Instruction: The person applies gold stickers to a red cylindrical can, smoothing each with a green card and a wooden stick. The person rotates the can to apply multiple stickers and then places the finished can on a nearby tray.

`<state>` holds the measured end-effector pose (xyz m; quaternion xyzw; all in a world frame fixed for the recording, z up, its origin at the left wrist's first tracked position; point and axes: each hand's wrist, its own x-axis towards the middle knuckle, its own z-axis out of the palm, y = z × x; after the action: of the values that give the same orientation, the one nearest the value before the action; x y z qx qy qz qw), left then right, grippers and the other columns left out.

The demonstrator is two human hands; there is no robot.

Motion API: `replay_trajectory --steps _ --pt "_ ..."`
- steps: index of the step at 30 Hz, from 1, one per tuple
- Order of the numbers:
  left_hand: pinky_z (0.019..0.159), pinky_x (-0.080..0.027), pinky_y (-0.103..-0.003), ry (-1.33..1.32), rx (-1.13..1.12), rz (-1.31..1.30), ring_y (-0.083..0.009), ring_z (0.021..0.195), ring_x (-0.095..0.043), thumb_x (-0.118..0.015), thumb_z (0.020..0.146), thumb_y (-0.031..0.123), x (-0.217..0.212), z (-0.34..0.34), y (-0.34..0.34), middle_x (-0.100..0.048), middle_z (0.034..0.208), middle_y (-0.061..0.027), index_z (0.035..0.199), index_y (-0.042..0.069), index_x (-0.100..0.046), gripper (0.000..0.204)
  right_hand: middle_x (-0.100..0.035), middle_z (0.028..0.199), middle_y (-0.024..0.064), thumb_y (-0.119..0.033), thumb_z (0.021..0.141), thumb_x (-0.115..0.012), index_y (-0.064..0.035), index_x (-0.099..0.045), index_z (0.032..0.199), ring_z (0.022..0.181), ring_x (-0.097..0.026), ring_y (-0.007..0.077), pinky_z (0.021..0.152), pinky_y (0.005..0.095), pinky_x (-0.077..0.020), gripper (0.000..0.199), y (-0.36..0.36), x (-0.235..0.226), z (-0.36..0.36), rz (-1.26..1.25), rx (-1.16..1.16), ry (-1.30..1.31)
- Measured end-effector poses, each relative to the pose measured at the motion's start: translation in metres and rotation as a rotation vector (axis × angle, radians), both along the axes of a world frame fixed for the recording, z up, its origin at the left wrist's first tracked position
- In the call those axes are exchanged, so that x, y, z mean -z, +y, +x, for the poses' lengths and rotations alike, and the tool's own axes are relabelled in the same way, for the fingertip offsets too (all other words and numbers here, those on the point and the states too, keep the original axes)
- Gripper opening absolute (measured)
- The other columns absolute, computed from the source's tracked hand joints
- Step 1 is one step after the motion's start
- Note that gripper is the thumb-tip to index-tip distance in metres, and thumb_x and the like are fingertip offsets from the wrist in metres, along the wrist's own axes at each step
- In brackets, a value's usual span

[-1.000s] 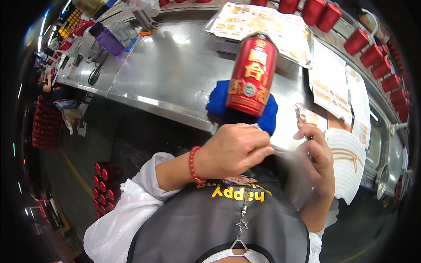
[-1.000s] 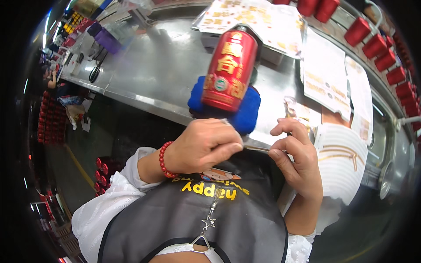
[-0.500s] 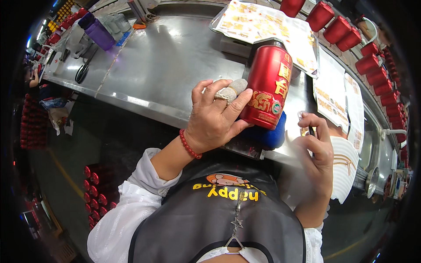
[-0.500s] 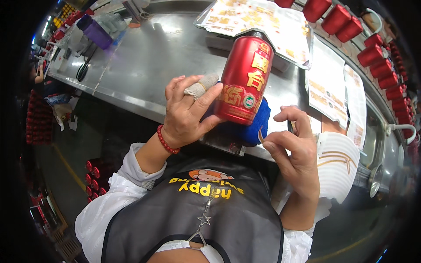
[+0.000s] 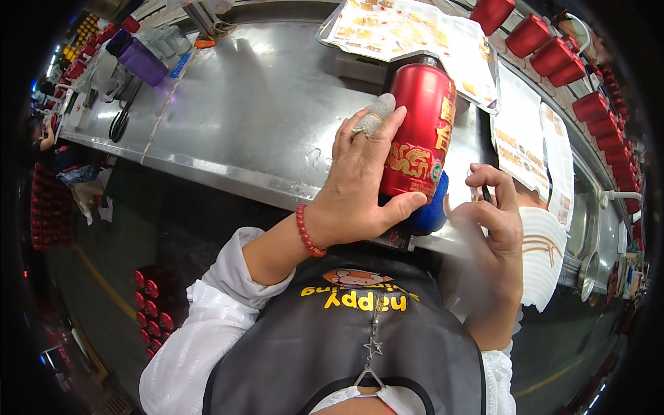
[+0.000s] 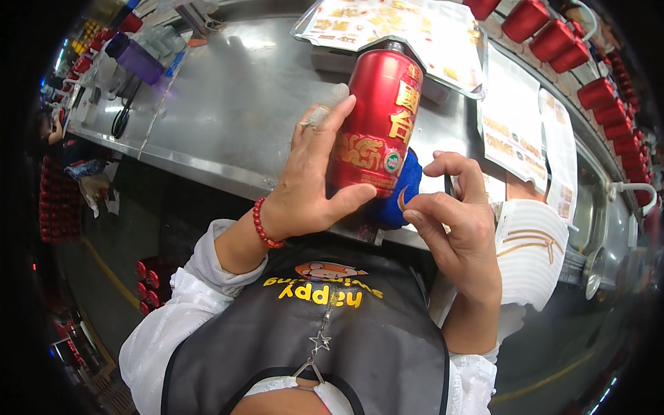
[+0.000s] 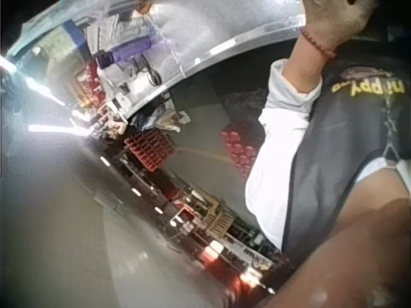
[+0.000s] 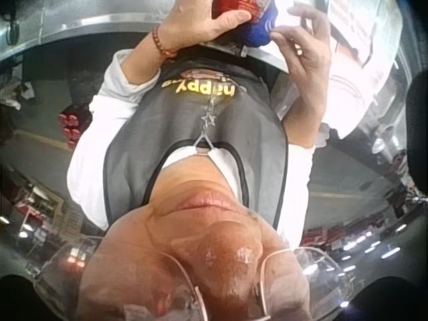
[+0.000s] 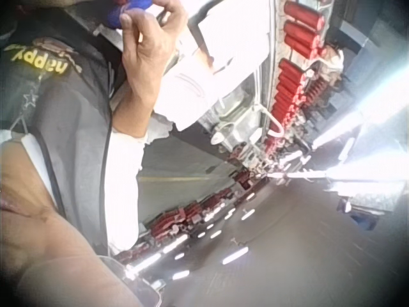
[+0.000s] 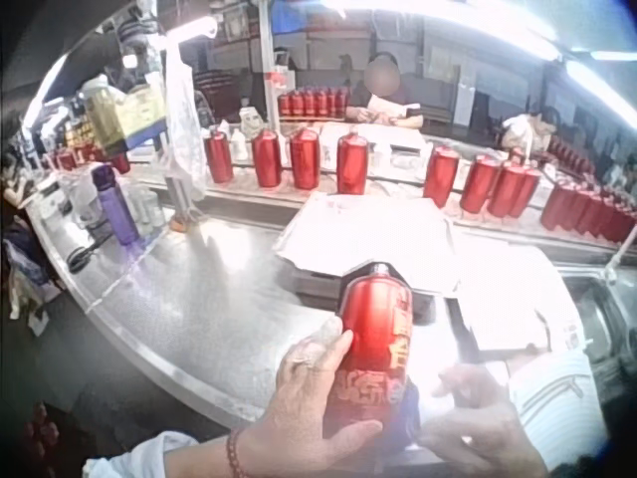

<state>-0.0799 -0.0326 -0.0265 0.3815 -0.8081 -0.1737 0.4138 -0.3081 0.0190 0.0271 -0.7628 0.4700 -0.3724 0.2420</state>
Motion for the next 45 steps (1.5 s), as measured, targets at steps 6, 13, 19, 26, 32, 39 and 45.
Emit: replay_trajectory --steps 6,13,19,26,32,39,45 --pt "0.12 -0.016 -0.051 0.127 0.046 0.24 -0.0431 0.141 -0.034 -0.07 0.088 0.03 0.001 -0.004 0.001 -0.035 0.152 -0.0325 0.155 -0.004 -0.027 0.087 -0.054 0.111 0.0145 -0.003 0.079 -0.078 -0.002 -0.07 0.086 0.112 -0.057 0.0327 0.101 0.044 -0.0454 0.011 -0.001 0.007 -0.008 0.004 0.021 -0.02" --pt "0.12 -0.016 -0.051 0.203 0.119 0.235 -0.0418 0.143 -0.034 -0.066 0.093 0.031 0.007 0.0 -0.004 -0.035 0.154 -0.0299 0.155 -0.003 -0.029 0.08 -0.054 0.11 0.0144 -0.005 0.081 -0.078 -0.0021 -0.07 0.085 0.113 -0.057 0.0328 0.098 0.0436 -0.0472 0.009 0.0 0.013 -0.017 -0.017 0.015 -0.023" --pt "0.12 -0.017 -0.057 0.084 0.056 0.178 -0.0419 0.138 -0.041 -0.066 0.094 0.036 0.0 0.001 -0.002 -0.042 0.149 -0.0266 0.154 -0.003 -0.03 0.08 -0.052 0.113 0.0118 0.005 0.079 -0.07 -0.0001 -0.064 0.079 0.126 -0.05 0.034 0.105 0.0452 -0.0397 0.008 0.004 0.009 -0.012 0.128 0.05 -0.111" --pt "0.119 -0.015 -0.06 0.006 0.085 0.097 -0.0428 0.136 -0.043 -0.07 0.089 0.054 -0.003 0.005 0.0 -0.048 0.142 -0.0278 0.154 -0.004 -0.028 0.096 -0.053 0.113 0.0133 -0.003 0.082 -0.077 -0.0013 -0.07 0.086 0.122 -0.053 0.0365 0.088 0.0421 -0.0512 0.008 0.001 0.02 -0.024 -0.002 -0.018 -0.041" --pt "0.118 -0.019 -0.063 -0.244 0.0 -0.118 -0.0437 0.13 -0.05 -0.066 0.084 0.065 0.011 0.007 0.001 -0.051 0.139 -0.0295 0.156 -0.007 -0.021 0.111 -0.061 0.128 0.0146 -0.006 0.075 -0.079 -0.0033 -0.068 0.083 0.122 -0.054 0.0381 0.096 0.0448 -0.0479 0.014 -0.002 0.018 -0.02 -0.163 -0.153 0.045" --pt "0.119 -0.02 -0.061 -0.156 0.037 -0.081 -0.0408 0.125 -0.056 -0.065 0.086 0.063 0.027 0.009 0.0 -0.052 0.14 -0.0265 0.157 -0.007 -0.018 0.11 -0.062 0.139 0.0061 -0.01 0.074 -0.075 -0.005 -0.063 0.077 0.119 -0.057 0.0322 0.092 0.0405 -0.0495 0.013 0.012 0.037 -0.004 -0.262 -0.189 0.264" --pt "0.12 -0.02 -0.058 -0.088 0.039 -0.071 -0.0399 0.128 -0.054 -0.064 0.089 0.061 0.031 0.01 -0.002 -0.055 0.138 -0.0248 0.157 -0.006 -0.021 0.105 -0.063 0.137 0.0079 -0.008 0.071 -0.076 -0.0046 -0.063 0.077 0.117 -0.058 0.0328 0.093 0.0409 -0.0505 0.015 0.02 0.034 -0.01 -0.205 -0.096 0.24"
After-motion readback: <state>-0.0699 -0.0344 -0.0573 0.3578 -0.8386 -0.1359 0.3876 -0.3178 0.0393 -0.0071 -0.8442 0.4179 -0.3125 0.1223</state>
